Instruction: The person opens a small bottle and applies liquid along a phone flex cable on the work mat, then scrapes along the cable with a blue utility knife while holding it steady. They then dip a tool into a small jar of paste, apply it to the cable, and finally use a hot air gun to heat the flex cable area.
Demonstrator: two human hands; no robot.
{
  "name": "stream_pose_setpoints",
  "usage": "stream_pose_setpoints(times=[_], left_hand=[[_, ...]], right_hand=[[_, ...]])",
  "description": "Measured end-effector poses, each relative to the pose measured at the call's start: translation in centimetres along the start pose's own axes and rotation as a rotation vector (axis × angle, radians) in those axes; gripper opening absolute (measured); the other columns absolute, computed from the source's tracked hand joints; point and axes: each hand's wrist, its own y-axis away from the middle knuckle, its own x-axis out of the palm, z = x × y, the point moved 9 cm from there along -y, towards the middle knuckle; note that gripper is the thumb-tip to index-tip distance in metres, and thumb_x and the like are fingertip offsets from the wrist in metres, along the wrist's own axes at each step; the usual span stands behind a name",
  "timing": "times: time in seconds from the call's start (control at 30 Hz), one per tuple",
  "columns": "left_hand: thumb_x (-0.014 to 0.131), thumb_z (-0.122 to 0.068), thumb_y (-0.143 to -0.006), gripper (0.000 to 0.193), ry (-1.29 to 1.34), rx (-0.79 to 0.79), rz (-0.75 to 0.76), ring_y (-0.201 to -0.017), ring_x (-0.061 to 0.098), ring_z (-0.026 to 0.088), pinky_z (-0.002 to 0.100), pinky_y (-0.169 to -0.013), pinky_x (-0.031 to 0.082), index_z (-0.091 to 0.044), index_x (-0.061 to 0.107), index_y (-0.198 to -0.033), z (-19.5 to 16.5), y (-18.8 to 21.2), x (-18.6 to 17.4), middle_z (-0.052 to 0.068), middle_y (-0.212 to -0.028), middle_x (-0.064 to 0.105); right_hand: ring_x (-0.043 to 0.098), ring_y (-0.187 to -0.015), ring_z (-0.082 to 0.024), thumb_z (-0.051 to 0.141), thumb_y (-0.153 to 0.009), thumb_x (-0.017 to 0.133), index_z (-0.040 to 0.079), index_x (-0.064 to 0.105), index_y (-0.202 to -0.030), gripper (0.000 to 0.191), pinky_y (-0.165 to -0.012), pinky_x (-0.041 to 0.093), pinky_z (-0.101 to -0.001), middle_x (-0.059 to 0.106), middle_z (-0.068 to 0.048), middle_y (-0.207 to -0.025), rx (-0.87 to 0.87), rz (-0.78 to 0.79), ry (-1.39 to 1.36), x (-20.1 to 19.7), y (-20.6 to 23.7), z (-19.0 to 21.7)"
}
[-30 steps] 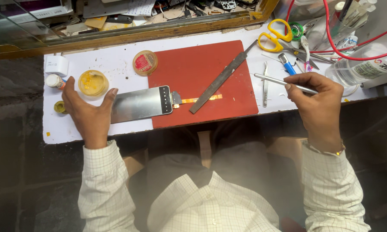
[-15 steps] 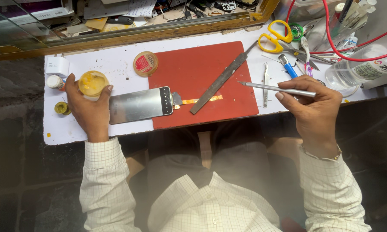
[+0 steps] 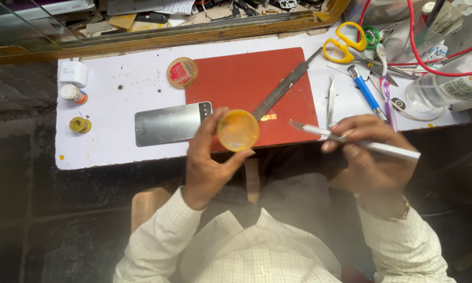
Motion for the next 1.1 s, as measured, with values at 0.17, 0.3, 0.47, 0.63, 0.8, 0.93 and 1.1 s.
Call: stream_pose_setpoints(times=[0.17, 0.3, 0.47, 0.63, 0.8, 0.93, 1.1], left_hand=[[0.094, -0.015, -0.078, 0.091, 0.035, 0.028, 0.053, -0.133, 0.063, 0.028, 0.039, -0.113, 0.054, -0.004, 0.041, -0.152, -0.8, 0.5, 1.8, 0.014, -0.148, 0.058], [0.094, -0.016, -0.078, 0.091, 0.046, 0.018, 0.060, -0.134, 0.063, 0.028, 0.038, -0.111, 0.056, -0.006, 0.041, -0.152, -0.6, 0.9, 2.2, 0.013, -0.146, 0.058], [0.093, -0.016, -0.078, 0.091, 0.017, 0.028, 0.064, -0.133, 0.063, 0.029, 0.039, -0.109, 0.056, -0.007, 0.042, -0.152, -0.9, 0.9, 2.0, 0.013, -0.145, 0.059], [0.093, -0.016, -0.079, 0.090, 0.006, 0.041, 0.079, -0.133, 0.063, 0.031, 0.040, -0.111, 0.055, -0.007, 0.041, -0.152, -1.5, 0.9, 2.2, 0.014, -0.144, 0.059], [0.092, -0.016, -0.080, 0.090, -0.003, 0.079, 0.070, -0.134, 0.061, 0.032, 0.041, -0.113, 0.054, -0.008, 0.040, -0.153, -1.6, 1.1, 2.2, 0.015, -0.145, 0.058], [0.093, -0.017, -0.080, 0.091, -0.001, 0.063, 0.067, -0.133, 0.063, 0.031, 0.040, -0.113, 0.055, -0.008, 0.040, -0.153, -1.1, 1.1, 2.1, 0.013, -0.145, 0.059], [0.093, -0.019, -0.078, 0.092, -0.050, 0.063, 0.038, -0.136, 0.060, 0.033, 0.040, -0.113, 0.055, -0.007, 0.040, -0.152, -0.5, 0.9, 1.7, 0.014, -0.149, 0.056]], right_hand=[[0.073, -0.111, -0.027, -0.012, -0.088, 0.064, 0.003, 0.069, -0.112, 0.028, -0.095, 0.062, -0.0360, 0.063, -0.020, -0.122, -0.009, 0.250, 0.410, 4.3, 1.0, 1.6], [0.074, -0.107, -0.023, -0.012, -0.083, 0.069, 0.004, 0.071, -0.113, 0.034, -0.085, 0.063, -0.0291, 0.068, -0.015, -0.120, -0.068, 0.326, 0.531, 6.0, 1.1, 1.1], [0.074, -0.104, -0.022, -0.011, -0.082, 0.070, 0.004, 0.072, -0.112, 0.034, -0.085, 0.062, -0.0290, 0.070, -0.012, -0.118, -0.102, 0.325, 0.642, 6.8, 0.9, 0.5], [0.074, -0.101, -0.022, -0.012, -0.081, 0.069, 0.001, 0.071, -0.112, 0.033, -0.082, 0.061, -0.0296, 0.071, -0.012, -0.116, -0.126, 0.359, 0.640, 7.5, 0.5, 0.3], [0.074, -0.105, -0.025, -0.012, -0.079, 0.070, 0.001, 0.071, -0.111, 0.035, -0.084, 0.061, -0.0311, 0.071, -0.014, -0.116, -0.148, 0.412, 0.611, 7.8, 0.8, 0.1], [0.075, -0.096, -0.022, -0.012, -0.076, 0.068, 0.001, 0.073, -0.107, 0.034, -0.078, 0.061, -0.0297, 0.073, -0.013, -0.113, -0.044, 0.383, 0.574, 6.6, 1.0, -1.3], [0.072, -0.103, -0.028, -0.007, -0.094, 0.064, -0.009, 0.066, -0.119, 0.025, -0.095, 0.061, -0.0383, 0.070, -0.020, -0.115, 0.243, 0.058, -0.067, 2.2, 0.9, -5.0]])
